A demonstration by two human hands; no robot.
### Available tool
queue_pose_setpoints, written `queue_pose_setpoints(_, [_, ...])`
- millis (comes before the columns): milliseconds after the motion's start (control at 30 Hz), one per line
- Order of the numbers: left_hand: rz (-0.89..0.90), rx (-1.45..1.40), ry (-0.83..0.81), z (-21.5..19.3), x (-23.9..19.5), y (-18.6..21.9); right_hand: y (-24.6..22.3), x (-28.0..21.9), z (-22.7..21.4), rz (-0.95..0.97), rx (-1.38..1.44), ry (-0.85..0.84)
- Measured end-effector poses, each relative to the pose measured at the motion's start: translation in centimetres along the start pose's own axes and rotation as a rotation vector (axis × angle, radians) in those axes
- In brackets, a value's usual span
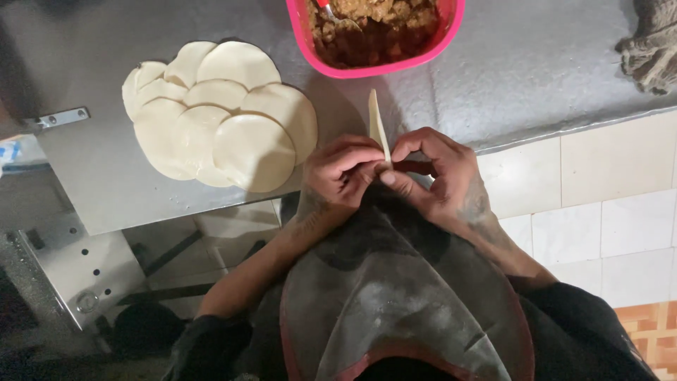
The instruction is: The person is separating and arranging pre-cut circular dough wrappers on a stainless steel counter.
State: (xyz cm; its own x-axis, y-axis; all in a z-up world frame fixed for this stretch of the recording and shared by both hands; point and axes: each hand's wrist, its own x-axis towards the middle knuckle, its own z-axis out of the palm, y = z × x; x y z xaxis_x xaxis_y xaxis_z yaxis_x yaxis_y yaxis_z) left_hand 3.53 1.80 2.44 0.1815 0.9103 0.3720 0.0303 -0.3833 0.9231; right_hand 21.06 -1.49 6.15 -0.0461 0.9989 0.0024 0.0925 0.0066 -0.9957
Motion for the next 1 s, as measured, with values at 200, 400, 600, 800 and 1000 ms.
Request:
queue_pose_setpoints(200, [0.036,0.048,-0.016,0.3,-0.9,-0.7,0.3,-0.5,-0.1,-0.047,-0.169,0.042])
queue_pose_setpoints(400, [-0.079,-0.012,0.013,0.7,-1.2,0.2,1.3,-0.6,0.3,-0.095,-0.24,0.092])
queue_pose_setpoints(600, [-0.215,-0.112,-0.004,1.4,-1.0,1.1,2.2,-1.8,-0.1,0.012,0.103,0.161])
queue_pose_setpoints(800, [-0.043,-0.044,0.033,3.4,-0.9,0.4,1.2,-2.7,-2.0,0.04,0.068,0.128])
queue_pose_setpoints(1000, [0.077,0.01,-0.003,4.9,-1.1,0.3,0.5,-3.6,-3.0,0.02,-0.163,0.167])
